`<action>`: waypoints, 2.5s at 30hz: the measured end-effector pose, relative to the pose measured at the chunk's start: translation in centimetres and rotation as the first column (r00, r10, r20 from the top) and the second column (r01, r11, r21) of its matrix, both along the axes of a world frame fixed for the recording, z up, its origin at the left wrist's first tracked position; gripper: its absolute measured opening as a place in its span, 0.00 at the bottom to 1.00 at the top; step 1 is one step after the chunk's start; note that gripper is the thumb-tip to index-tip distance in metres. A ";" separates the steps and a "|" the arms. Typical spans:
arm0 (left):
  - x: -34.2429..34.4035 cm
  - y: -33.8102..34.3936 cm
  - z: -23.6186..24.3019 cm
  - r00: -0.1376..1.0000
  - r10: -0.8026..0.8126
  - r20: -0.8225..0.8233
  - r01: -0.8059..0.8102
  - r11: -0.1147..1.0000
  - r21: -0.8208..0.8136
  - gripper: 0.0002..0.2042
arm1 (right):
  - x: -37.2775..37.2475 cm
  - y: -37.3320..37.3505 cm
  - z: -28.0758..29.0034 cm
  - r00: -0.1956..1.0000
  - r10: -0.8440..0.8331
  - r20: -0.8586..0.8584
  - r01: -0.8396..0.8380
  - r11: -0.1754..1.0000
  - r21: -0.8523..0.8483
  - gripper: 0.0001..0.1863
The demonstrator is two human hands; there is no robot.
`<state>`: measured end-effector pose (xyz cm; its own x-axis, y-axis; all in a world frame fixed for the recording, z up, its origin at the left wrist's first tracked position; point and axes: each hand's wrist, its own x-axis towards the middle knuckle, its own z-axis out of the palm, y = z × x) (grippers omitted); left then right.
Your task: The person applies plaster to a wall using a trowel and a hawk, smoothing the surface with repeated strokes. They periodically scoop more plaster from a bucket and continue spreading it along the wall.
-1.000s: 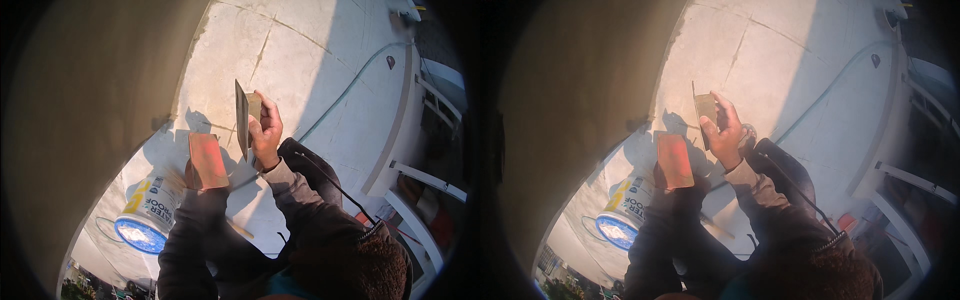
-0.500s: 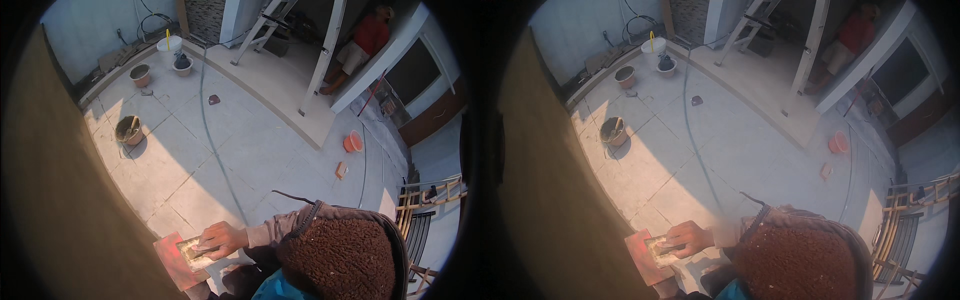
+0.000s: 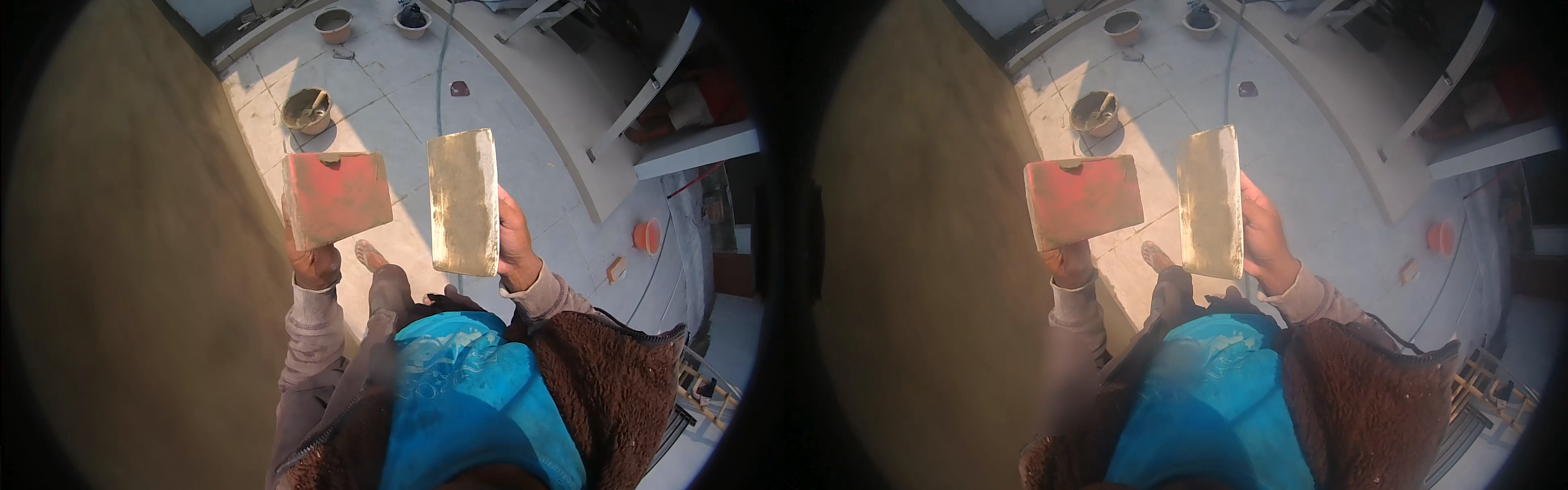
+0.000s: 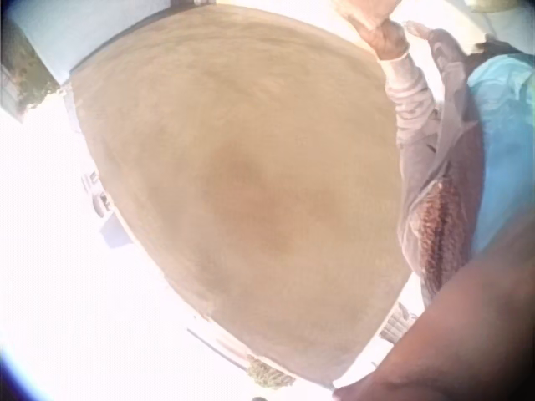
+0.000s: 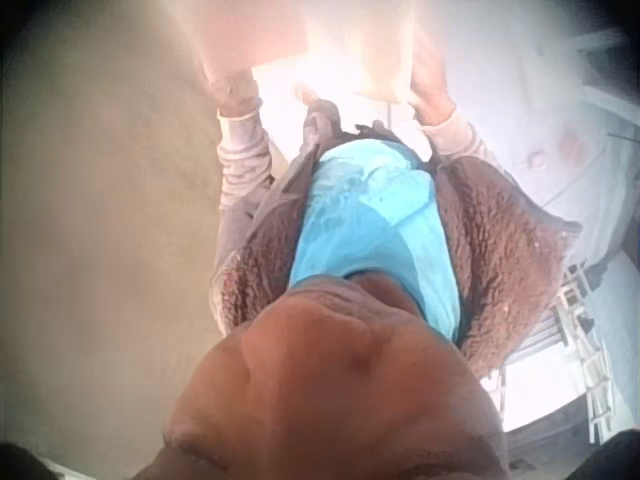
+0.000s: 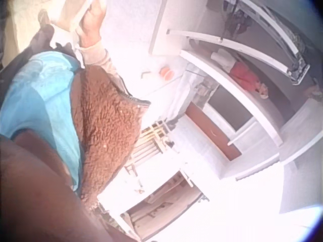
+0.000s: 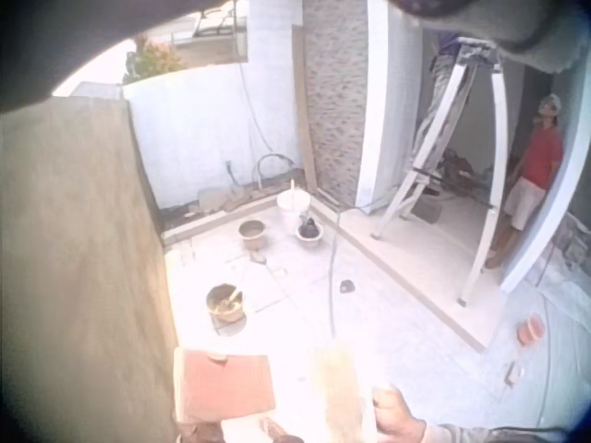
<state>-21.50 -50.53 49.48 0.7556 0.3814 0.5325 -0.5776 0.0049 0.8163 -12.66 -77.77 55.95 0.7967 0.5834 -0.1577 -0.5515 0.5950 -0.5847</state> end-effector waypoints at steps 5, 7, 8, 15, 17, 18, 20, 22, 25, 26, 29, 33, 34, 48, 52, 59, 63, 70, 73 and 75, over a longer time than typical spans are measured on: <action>4.5 3.7 3.4 0.962 -0.254 -0.102 0.243 0.964 -0.111 0.23 | 5.2 8.8 -0.7 0.998 0.036 0.051 -0.042 0.994 0.103 0.27; 7.1 6.0 3.9 0.933 -0.331 -0.140 0.319 0.943 -0.098 0.21 | 6.9 11.8 -0.9 0.999 0.034 -0.009 -0.032 0.988 0.148 0.27; 8.3 6.6 3.9 0.919 -0.374 -0.123 0.357 0.924 -0.139 0.22 | 7.8 13.3 -1.0 0.999 0.036 -0.040 -0.029 0.985 0.170 0.27; 17.3 15.8 1.8 0.998 -0.033 -0.059 0.063 0.756 0.652 0.36 | 15.8 20.8 -1.6 0.971 0.220 -0.094 -0.160 0.889 0.429 0.27; 20.1 18.1 0.3 0.989 0.047 -0.142 0.071 0.688 0.722 0.35 | 19.6 21.7 -3.8 0.927 0.343 -0.151 -0.226 0.832 0.506 0.26; 21.4 18.9 -0.5 0.965 0.093 -0.245 0.120 0.672 0.731 0.35 | 21.7 22.1 -4.6 0.893 0.410 -0.183 -0.254 0.797 0.548 0.26; 23.6 20.5 -2.0 0.874 0.193 -0.446 0.226 0.651 0.725 0.34 | 25.9 23.3 -5.7 0.886 0.359 -0.294 -0.216 0.879 0.425 0.24; 26.0 22.7 -4.3 0.800 0.269 -0.537 0.129 0.796 0.591 0.27 | 31.6 25.0 -8.4 0.878 0.274 -0.392 -0.198 0.954 0.225 0.23; 30.0 23.9 -4.9 0.606 0.367 -0.706 -0.114 0.918 0.379 0.24 | 41.8 25.6 -7.4 0.893 0.235 -0.383 -0.192 0.970 0.148 0.23; 32.0 24.6 -4.1 0.527 0.330 -0.783 -0.220 0.943 0.249 0.23 | 45.5 26.4 -7.5 0.903 0.231 -0.363 -0.195 0.972 0.133 0.23; 35.9 28.2 -3.4 0.482 0.172 -0.859 -0.597 0.782 -0.179 0.22 | 53.1 31.5 -8.4 0.908 0.163 -0.385 -0.203 0.977 -0.064 0.22; 35.0 29.1 -7.0 0.604 0.078 -0.793 -0.662 0.605 -0.444 0.25 | 56.3 32.4 -15.1 0.957 0.187 -0.220 -0.239 0.942 -0.238 0.24; 35.9 29.4 -8.2 0.607 0.056 -0.793 -0.643 0.620 -0.449 0.25 | 57.1 32.6 -18.0 0.961 0.189 -0.203 -0.241 0.931 -0.273 0.24; 36.1 30.2 -22.1 0.267 0.689 -0.674 -0.279 0.724 0.630 0.26 | 49.8 39.7 -39.1 0.715 0.602 0.355 0.152 0.362 -0.920 0.24; 41.9 40.8 -37.3 0.369 0.711 -0.598 0.013 0.640 0.769 0.25 | 50.4 48.5 -53.3 0.598 0.743 0.300 0.341 0.103 -0.934 0.25; 42.9 42.9 -50.1 0.409 0.647 -0.644 0.220 0.615 0.758 0.20 | 50.0 51.6 -61.6 0.309 0.845 0.436 0.541 0.220 -0.812 0.22; 44.8 44.0 -54.6 0.546 0.569 -0.615 0.338 0.522 0.783 0.23 | 51.9 50.7 -65.3 0.147 0.895 0.421 0.561 0.275 -0.781 0.21; 46.2 42.7 -58.6 0.526 0.466 -0.711 0.440 0.566 0.697 0.28 | 55.7 50.8 -67.1 0.079 0.911 0.406 0.464 0.327 -0.823 0.23; 46.2 42.1 -59.8 0.521 0.486 -0.701 0.457 0.535 0.710 0.25 | 55.1 50.9 -69.0 0.103 0.891 0.443 0.446 0.357 -0.821 0.22; 46.5 41.8 -60.5 0.547 0.515 -0.660 0.430 0.504 0.749 0.20 | 54.9 50.9 -69.5 0.117 0.878 0.464 0.454 0.368 -0.811 0.21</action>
